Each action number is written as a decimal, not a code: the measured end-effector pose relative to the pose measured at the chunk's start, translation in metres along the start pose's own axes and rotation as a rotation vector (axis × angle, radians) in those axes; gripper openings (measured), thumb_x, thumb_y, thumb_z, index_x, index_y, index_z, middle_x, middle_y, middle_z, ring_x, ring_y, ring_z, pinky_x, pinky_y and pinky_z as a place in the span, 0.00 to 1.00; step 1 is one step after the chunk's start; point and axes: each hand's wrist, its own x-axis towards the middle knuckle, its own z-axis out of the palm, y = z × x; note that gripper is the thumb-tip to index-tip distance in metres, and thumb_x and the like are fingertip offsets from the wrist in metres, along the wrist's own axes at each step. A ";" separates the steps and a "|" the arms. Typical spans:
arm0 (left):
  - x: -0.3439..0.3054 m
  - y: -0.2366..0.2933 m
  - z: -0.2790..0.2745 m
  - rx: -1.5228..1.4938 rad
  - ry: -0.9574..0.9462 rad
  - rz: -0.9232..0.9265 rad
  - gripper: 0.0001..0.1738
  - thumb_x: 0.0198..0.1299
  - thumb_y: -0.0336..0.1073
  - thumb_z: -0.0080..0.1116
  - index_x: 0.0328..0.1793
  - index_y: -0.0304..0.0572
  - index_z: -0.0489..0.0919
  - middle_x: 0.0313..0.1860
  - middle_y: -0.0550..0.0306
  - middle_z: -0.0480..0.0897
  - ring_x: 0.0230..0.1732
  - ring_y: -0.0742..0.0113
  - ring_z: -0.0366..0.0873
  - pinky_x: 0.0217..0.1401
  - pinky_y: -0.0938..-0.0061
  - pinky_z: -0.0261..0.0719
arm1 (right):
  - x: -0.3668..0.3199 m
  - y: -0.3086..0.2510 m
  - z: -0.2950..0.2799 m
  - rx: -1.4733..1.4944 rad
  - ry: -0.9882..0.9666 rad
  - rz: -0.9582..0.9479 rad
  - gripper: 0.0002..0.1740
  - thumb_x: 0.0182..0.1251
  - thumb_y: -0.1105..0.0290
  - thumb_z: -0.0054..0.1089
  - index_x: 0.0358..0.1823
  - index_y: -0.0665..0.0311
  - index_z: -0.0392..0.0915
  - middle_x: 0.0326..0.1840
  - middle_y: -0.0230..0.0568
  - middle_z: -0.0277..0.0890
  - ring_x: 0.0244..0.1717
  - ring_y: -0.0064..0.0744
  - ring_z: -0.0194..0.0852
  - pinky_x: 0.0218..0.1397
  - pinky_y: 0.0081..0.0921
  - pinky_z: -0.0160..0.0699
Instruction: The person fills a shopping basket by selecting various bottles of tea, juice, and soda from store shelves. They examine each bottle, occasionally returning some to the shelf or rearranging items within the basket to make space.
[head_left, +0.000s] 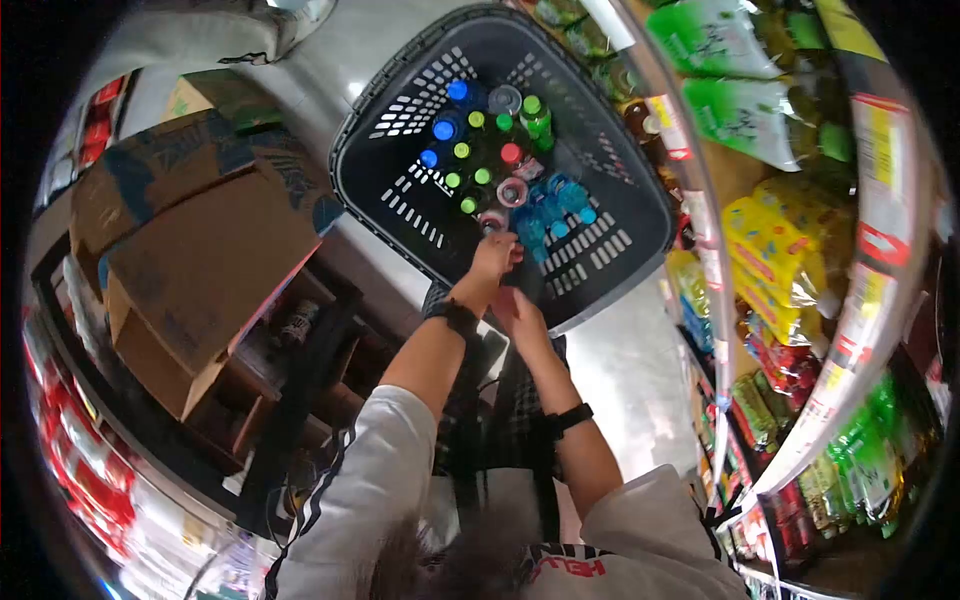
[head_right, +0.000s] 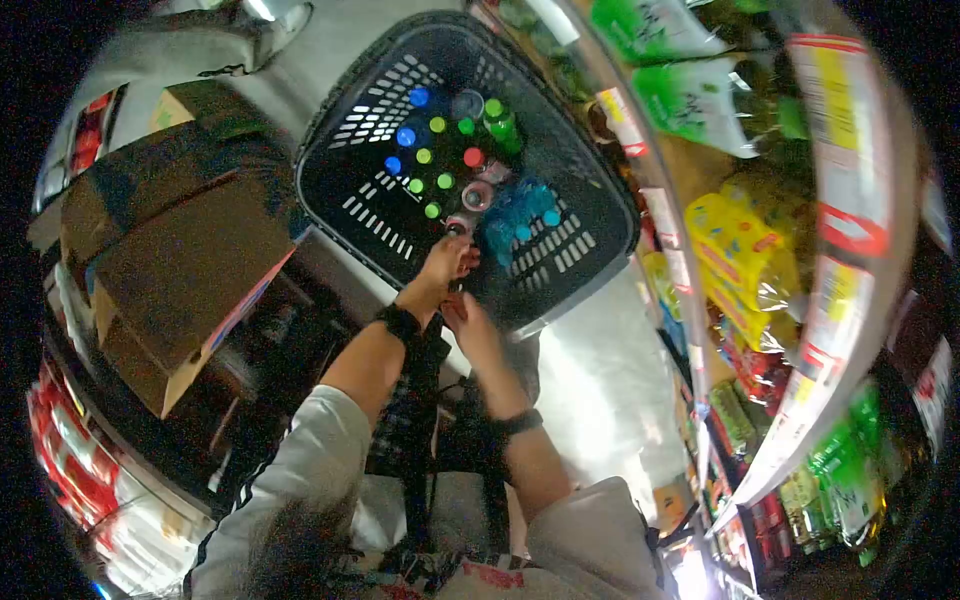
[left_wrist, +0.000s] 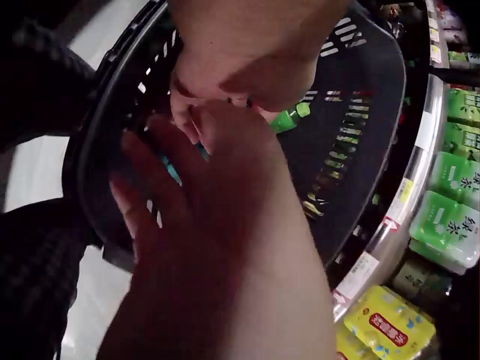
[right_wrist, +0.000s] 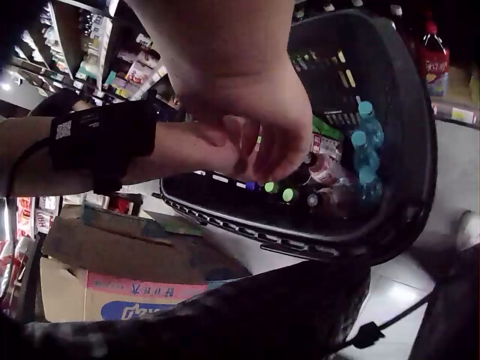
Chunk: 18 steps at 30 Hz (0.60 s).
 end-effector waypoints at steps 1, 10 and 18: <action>0.015 0.003 -0.006 0.011 0.003 0.033 0.11 0.56 0.39 0.46 0.41 0.43 0.73 0.29 0.58 0.78 0.25 0.69 0.75 0.24 0.79 0.69 | 0.015 -0.004 0.004 -0.006 -0.031 0.017 0.13 0.57 0.66 0.53 0.43 0.62 0.71 0.40 0.45 0.75 0.41 0.37 0.75 0.44 0.31 0.71; 0.086 0.106 -0.016 -0.015 -0.042 0.049 0.16 0.62 0.42 0.38 0.51 0.43 0.69 0.45 0.54 0.77 0.43 0.62 0.76 0.49 0.68 0.68 | 0.232 -0.006 -0.036 -0.176 0.280 -0.039 0.16 0.55 0.65 0.54 0.43 0.66 0.71 0.40 0.46 0.74 0.42 0.41 0.73 0.45 0.28 0.70; 0.141 0.124 -0.013 0.024 -0.141 0.036 0.15 0.58 0.38 0.41 0.51 0.48 0.70 0.44 0.61 0.77 0.41 0.68 0.76 0.46 0.68 0.66 | 0.350 -0.044 -0.063 -0.834 0.267 -0.462 0.27 0.50 0.67 0.58 0.54 0.59 0.63 0.56 0.44 0.63 0.49 0.50 0.68 0.49 0.39 0.69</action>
